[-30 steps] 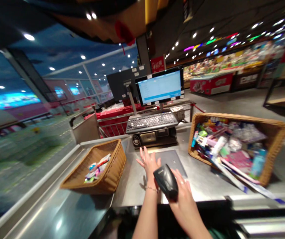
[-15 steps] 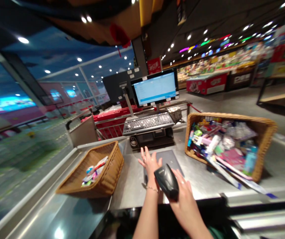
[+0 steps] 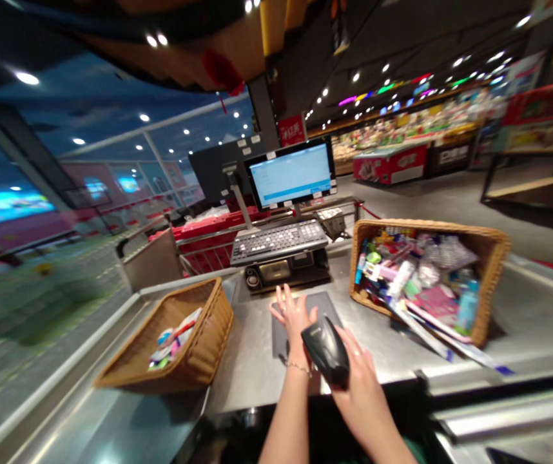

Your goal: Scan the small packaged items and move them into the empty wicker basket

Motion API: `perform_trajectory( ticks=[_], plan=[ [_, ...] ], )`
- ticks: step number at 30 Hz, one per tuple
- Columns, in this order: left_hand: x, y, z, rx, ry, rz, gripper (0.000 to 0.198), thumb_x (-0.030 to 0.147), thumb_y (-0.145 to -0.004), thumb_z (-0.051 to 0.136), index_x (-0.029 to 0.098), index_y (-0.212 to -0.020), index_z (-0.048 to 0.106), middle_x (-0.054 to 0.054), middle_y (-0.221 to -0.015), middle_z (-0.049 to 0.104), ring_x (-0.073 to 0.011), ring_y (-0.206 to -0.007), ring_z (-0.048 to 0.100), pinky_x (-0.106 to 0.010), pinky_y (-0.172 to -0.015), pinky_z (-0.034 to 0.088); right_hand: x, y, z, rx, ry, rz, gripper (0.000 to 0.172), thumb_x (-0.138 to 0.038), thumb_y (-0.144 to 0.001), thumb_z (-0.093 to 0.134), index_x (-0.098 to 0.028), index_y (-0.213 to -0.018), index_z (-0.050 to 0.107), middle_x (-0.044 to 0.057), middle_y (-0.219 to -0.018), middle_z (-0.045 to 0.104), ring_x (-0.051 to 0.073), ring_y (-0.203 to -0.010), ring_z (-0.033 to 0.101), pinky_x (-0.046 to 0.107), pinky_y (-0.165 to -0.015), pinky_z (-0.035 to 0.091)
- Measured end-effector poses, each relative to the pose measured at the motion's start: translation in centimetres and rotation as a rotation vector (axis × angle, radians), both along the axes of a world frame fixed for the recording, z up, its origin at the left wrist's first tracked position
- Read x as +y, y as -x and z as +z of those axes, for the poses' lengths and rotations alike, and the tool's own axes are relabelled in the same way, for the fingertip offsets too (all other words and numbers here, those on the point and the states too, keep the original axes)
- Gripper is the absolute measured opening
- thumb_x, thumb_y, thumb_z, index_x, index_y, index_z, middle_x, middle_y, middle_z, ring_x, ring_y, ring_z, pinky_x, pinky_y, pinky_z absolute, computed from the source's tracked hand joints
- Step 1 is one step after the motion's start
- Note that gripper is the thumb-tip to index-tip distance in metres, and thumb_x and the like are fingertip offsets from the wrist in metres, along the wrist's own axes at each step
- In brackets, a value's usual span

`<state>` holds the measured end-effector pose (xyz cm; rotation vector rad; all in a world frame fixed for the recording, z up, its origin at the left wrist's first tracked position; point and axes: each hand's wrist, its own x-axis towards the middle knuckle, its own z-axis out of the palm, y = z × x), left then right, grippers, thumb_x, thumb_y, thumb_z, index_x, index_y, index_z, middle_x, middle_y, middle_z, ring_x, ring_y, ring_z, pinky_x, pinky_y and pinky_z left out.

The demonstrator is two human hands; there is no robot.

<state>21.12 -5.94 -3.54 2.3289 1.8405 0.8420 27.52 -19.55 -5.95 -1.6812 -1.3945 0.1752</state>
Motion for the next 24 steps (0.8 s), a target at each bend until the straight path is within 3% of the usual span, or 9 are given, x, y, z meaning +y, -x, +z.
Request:
perform_trajectory(
  ticks=[6, 13, 20, 24],
  plan=[
    [-0.1, -1.0, -0.2, 0.009, 0.022, -0.02, 0.034, 0.03, -0.076, 0.069, 0.028, -0.109, 0.069, -0.011, -0.155, 0.032, -0.035, -0.145, 0.018, -0.072, -0.106, 0.02, -0.3, -0.7, 0.1, -0.016, -0.014, -0.015, 0.053, -0.018, -0.08, 0.044, -0.01, -0.132, 0.046, 0.018, -0.14, 0.053, 0.034, -0.137, 0.04, 0.064, -0.109, 0.031],
    [-0.3, -2.2, -0.4, 0.022, 0.056, -0.055, 0.034, 0.031, -0.077, 0.069, 0.029, -0.11, 0.068, -0.01, -0.156, 0.029, -0.034, -0.146, 0.017, -0.071, -0.107, 0.017, -0.7, -1.3, 0.4, 0.016, -0.008, -0.031, 0.052, -0.02, -0.08, 0.046, -0.011, -0.131, 0.047, 0.016, -0.14, 0.053, 0.033, -0.138, 0.04, 0.059, -0.111, 0.032],
    [-0.2, -3.4, -0.9, 0.053, 0.033, -0.074, 0.033, 0.037, -0.075, 0.07, 0.032, -0.107, 0.069, -0.009, -0.155, 0.033, -0.0352, -0.144, 0.022, -0.071, -0.105, 0.024, -1.1, -2.0, 0.6, 0.045, 0.007, -0.045, 0.053, -0.021, -0.08, 0.048, -0.013, -0.133, 0.046, 0.015, -0.14, 0.052, 0.031, -0.139, 0.037, 0.057, -0.113, 0.03],
    [-0.4, -3.9, -0.9, 0.043, 0.065, -0.1, 0.031, 0.037, -0.079, 0.065, 0.03, -0.109, 0.069, -0.01, -0.155, 0.031, -0.0345, -0.145, 0.019, -0.071, -0.106, 0.02, -1.2, -2.2, 0.6, 0.067, 0.011, -0.055, 0.053, -0.022, -0.081, 0.049, -0.016, -0.133, 0.047, 0.013, -0.141, 0.052, 0.031, -0.14, 0.036, 0.058, -0.113, 0.029]
  ],
)
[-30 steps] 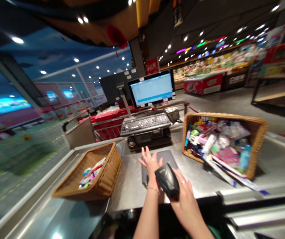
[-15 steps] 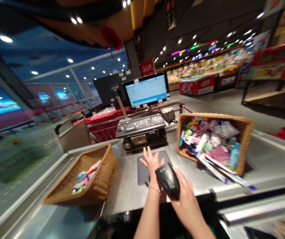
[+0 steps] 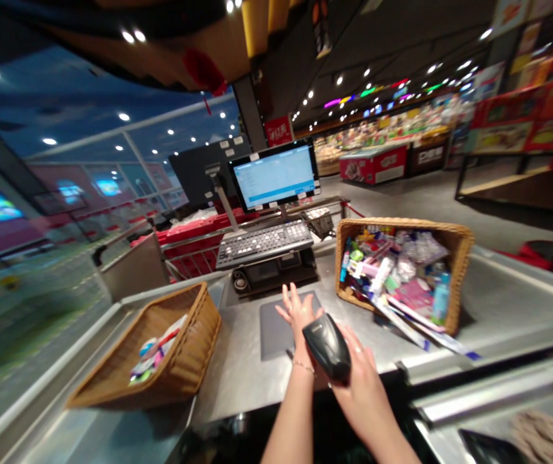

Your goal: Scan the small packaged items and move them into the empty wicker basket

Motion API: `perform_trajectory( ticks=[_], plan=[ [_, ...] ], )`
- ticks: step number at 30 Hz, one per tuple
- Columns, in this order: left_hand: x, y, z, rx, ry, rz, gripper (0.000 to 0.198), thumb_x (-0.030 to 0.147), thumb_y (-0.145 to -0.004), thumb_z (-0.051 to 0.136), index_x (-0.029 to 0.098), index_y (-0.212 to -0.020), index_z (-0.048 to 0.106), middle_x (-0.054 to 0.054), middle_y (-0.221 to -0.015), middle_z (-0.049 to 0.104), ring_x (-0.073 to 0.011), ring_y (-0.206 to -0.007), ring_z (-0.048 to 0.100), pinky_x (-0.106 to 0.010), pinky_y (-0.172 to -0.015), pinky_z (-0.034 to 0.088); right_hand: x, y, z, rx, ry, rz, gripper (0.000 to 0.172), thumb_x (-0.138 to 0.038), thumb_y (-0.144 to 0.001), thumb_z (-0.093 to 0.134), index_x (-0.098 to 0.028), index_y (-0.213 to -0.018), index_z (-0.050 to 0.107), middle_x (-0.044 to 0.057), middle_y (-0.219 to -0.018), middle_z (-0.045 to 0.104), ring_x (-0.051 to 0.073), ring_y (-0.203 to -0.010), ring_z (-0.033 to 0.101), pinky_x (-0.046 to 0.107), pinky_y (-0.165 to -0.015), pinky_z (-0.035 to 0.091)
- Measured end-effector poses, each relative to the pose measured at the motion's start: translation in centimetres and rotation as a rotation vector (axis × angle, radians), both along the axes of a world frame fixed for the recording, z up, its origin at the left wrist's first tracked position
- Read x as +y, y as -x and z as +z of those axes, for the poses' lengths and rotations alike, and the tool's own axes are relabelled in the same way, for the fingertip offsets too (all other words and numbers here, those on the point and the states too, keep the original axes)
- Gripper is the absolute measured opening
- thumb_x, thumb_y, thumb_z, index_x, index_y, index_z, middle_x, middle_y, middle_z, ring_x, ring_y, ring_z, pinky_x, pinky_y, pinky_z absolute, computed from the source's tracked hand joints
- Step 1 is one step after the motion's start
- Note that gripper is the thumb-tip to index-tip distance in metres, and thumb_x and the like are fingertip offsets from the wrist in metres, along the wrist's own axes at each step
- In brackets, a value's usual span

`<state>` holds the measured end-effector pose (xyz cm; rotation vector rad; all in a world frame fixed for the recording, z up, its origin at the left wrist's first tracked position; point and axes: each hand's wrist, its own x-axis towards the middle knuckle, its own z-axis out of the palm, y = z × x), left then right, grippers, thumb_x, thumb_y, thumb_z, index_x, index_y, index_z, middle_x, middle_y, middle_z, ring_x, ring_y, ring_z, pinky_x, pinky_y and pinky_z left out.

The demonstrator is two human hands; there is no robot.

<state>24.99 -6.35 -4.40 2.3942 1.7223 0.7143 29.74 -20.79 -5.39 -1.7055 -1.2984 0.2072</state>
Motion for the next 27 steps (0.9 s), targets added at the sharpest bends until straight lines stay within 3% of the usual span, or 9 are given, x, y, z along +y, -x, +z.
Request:
perform_trajectory(
  ticks=[9, 20, 27],
  plan=[
    [-0.5, -1.9, -0.9, -0.004, -0.072, 0.046, 0.024, 0.026, -0.079, 0.064, 0.03, -0.101, 0.072, -0.007, -0.153, 0.036, -0.0323, -0.145, 0.021, -0.069, -0.108, 0.019, -0.4, -0.7, 0.2, 0.041, 0.041, -0.003, 0.052, -0.021, -0.08, 0.051, -0.018, -0.132, 0.048, 0.012, -0.142, 0.052, 0.032, -0.141, 0.035, 0.06, -0.113, 0.026],
    [-1.0, -3.7, -1.4, 0.028, -0.086, -0.007, 0.024, 0.032, -0.079, 0.066, 0.031, -0.102, 0.071, -0.008, -0.153, 0.037, -0.0337, -0.145, 0.022, -0.069, -0.106, 0.025, -0.6, -1.9, -1.3, -0.006, -0.036, -0.09, 0.049, -0.021, -0.079, 0.052, -0.018, -0.127, 0.051, 0.014, -0.138, 0.055, 0.032, -0.137, 0.041, 0.055, -0.111, 0.032],
    [-1.3, -5.0, -2.0, -0.004, -0.127, -0.096, 0.031, 0.038, -0.081, 0.063, 0.03, -0.11, 0.069, -0.01, -0.152, 0.038, -0.0352, -0.144, 0.022, -0.069, -0.108, 0.019, -0.9, -2.9, -1.6, -0.03, -0.007, -0.136, 0.052, -0.022, -0.079, 0.051, -0.02, -0.131, 0.047, 0.014, -0.14, 0.052, 0.032, -0.136, 0.042, 0.057, -0.109, 0.033]
  ],
)
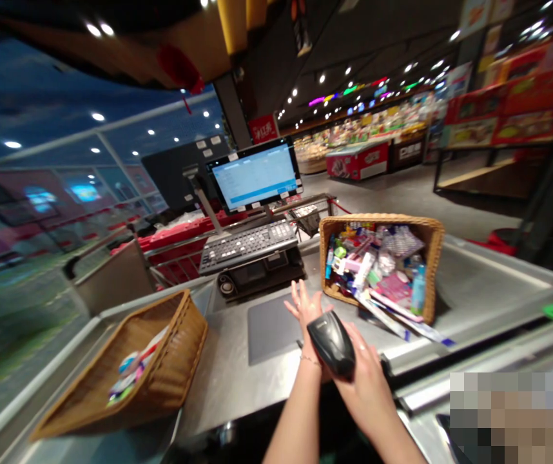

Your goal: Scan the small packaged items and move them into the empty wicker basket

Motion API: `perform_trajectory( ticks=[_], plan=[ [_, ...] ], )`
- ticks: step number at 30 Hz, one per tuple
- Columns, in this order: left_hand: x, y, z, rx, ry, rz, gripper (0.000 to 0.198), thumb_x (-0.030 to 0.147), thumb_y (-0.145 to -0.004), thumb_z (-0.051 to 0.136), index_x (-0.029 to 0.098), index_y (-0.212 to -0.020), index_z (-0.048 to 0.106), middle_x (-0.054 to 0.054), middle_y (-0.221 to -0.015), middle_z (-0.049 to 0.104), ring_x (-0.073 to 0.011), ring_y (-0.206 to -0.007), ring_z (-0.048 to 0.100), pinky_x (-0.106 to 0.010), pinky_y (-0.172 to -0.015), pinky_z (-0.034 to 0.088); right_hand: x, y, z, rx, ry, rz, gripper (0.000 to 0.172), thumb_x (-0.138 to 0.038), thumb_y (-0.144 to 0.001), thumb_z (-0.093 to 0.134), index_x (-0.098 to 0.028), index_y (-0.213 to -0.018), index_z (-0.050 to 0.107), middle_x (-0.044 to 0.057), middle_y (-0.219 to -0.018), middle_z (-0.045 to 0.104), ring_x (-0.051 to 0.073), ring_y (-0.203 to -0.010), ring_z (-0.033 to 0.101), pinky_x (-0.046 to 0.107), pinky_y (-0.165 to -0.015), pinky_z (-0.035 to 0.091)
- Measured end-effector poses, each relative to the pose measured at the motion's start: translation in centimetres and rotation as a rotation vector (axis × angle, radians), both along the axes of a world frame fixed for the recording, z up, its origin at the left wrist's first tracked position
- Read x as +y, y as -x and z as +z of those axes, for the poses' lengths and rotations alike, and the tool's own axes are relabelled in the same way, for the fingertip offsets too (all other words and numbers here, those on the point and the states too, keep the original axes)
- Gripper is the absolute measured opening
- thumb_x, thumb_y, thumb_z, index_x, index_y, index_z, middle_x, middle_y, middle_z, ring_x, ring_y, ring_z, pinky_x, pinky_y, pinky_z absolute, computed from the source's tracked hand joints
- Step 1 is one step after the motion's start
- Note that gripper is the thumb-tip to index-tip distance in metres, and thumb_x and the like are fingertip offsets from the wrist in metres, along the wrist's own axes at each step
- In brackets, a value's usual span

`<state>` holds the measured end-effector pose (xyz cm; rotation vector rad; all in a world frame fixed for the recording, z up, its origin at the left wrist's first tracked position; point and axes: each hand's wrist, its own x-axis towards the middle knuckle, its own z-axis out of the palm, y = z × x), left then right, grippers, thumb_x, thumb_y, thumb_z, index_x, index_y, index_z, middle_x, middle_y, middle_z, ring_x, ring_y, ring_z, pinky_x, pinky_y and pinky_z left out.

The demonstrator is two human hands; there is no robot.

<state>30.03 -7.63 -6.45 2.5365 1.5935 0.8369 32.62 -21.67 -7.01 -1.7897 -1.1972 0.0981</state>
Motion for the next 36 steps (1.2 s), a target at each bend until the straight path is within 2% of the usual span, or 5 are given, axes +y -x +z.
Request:
perform_trajectory(
  ticks=[7, 13, 19, 24, 36],
  plan=[
    [-0.1, -1.6, -0.7, -0.051, 0.003, -0.082, 0.032, 0.037, -0.084, 0.058, 0.029, -0.114, 0.066, -0.009, -0.155, 0.033, -0.0326, -0.145, 0.023, -0.064, -0.113, 0.017, -0.2, -0.9, -0.2, 0.017, 0.024, -0.044, 0.051, -0.023, -0.078, 0.051, -0.019, -0.128, 0.048, 0.016, -0.139, 0.053, 0.034, -0.134, 0.045, 0.06, -0.107, 0.034],
    [-0.1, -2.8, -0.9, -0.057, 0.036, -0.102, 0.034, 0.041, -0.084, 0.058, 0.029, -0.115, 0.066, -0.011, -0.147, 0.046, -0.0298, -0.141, 0.032, -0.061, -0.115, 0.015, -0.4, -1.6, -0.7, 0.042, 0.029, -0.059, 0.055, -0.021, -0.075, 0.052, -0.019, -0.13, 0.046, 0.016, -0.14, 0.052, 0.034, -0.133, 0.045, 0.06, -0.107, 0.034],
    [0.1, -4.1, -1.5, -0.053, 0.036, -0.146, 0.038, 0.04, -0.085, 0.056, 0.03, -0.121, 0.062, -0.011, -0.15, 0.04, -0.0323, -0.144, 0.025, -0.066, -0.112, 0.015, -0.7, -2.2, -0.6, 0.02, -0.006, -0.073, 0.05, -0.022, -0.077, 0.049, -0.018, -0.127, 0.047, 0.016, -0.138, 0.053, 0.034, -0.132, 0.046, 0.059, -0.107, 0.034],
    [-0.2, -5.0, -1.4, 0.027, 0.028, -0.14, 0.031, 0.039, -0.083, 0.059, 0.028, -0.111, 0.067, -0.012, -0.151, 0.039, -0.0341, -0.143, 0.027, -0.069, -0.109, 0.017, -0.9, -2.5, -0.4, 0.03, -0.028, -0.078, 0.053, -0.023, -0.077, 0.047, -0.013, -0.13, 0.044, 0.018, -0.135, 0.055, 0.035, -0.131, 0.047, 0.057, -0.106, 0.036],
    [0.5, -7.1, -1.3, 0.071, 0.041, -0.148, 0.029, 0.036, -0.076, 0.067, 0.028, -0.104, 0.071, -0.011, -0.151, 0.04, -0.0358, -0.142, 0.027, -0.07, -0.106, 0.025, -1.2, -3.6, -1.2, 0.067, -0.017, -0.124, 0.051, -0.027, -0.08, 0.047, -0.015, -0.13, 0.043, 0.017, -0.137, 0.055, 0.035, -0.132, 0.046, 0.058, -0.106, 0.036]
  ],
)
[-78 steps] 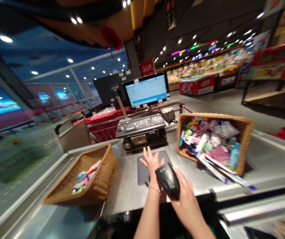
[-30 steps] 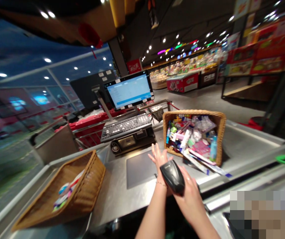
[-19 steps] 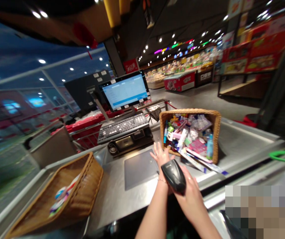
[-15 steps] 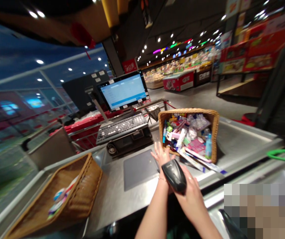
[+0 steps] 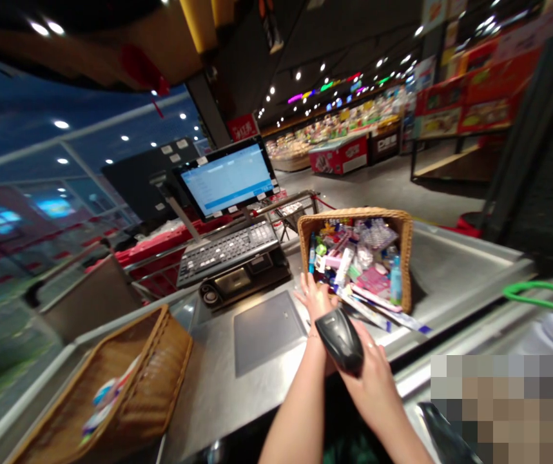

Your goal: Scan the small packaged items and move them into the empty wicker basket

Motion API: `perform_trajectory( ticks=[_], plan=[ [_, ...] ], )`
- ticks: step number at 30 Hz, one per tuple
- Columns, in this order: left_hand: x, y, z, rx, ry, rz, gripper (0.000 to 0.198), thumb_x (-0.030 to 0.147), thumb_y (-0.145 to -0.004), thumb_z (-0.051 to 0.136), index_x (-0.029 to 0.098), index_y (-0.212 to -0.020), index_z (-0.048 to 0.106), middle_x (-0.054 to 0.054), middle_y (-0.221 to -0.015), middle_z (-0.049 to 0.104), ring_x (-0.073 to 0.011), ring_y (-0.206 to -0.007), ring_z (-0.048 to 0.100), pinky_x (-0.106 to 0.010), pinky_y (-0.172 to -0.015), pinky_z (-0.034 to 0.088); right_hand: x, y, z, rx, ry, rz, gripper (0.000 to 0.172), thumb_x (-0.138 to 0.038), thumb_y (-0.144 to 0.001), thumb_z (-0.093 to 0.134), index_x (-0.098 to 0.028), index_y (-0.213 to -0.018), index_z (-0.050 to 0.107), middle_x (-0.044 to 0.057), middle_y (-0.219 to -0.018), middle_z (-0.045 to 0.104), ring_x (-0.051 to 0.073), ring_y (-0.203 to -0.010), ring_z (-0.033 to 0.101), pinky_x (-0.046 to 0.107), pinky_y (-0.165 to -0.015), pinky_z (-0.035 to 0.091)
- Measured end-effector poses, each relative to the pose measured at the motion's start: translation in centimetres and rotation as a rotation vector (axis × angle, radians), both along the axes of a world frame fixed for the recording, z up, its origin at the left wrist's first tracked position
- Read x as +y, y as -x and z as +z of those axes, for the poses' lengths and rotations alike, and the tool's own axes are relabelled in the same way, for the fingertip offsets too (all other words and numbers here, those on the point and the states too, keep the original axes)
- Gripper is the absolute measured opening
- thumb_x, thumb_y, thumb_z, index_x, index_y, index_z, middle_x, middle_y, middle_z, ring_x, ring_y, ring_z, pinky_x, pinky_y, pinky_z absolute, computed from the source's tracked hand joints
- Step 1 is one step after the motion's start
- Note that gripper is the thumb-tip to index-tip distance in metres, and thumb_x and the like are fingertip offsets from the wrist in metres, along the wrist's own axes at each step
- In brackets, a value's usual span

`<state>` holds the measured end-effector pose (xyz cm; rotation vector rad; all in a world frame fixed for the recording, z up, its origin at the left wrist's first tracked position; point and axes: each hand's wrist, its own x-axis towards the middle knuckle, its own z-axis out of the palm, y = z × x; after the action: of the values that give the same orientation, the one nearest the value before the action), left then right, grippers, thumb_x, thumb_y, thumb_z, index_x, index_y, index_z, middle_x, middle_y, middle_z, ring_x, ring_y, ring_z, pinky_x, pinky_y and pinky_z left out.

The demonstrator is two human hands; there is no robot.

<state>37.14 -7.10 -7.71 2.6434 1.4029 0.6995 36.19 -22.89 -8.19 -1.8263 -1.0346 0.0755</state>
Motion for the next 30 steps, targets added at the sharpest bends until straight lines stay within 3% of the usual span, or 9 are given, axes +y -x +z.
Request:
perform_trajectory(
  ticks=[14, 30],
  plan=[
    [0.2, -2.3, -0.3, 0.087, -0.037, 0.049, 0.023, 0.038, -0.079, 0.062, 0.022, -0.092, 0.073, -0.015, -0.146, 0.045, -0.0348, -0.142, 0.027, -0.07, -0.105, 0.027, -0.3, -0.7, -0.3, -0.011, -0.034, -0.049, 0.049, -0.028, -0.081, 0.047, -0.018, -0.128, 0.044, 0.016, -0.135, 0.056, 0.034, -0.13, 0.048, 0.059, -0.106, 0.038],
    [-0.5, -2.7, 0.3, 0.006, 0.006, 0.056, 0.015, 0.029, -0.077, 0.061, 0.024, -0.084, 0.073, -0.009, -0.148, 0.045, -0.0318, -0.144, 0.025, -0.068, -0.109, 0.021, -0.5, -0.8, -0.6, 0.006, -0.005, -0.059, 0.05, -0.027, -0.081, 0.046, -0.014, -0.13, 0.045, 0.019, -0.137, 0.053, 0.035, -0.132, 0.047, 0.061, -0.107, 0.035]
  ],
)
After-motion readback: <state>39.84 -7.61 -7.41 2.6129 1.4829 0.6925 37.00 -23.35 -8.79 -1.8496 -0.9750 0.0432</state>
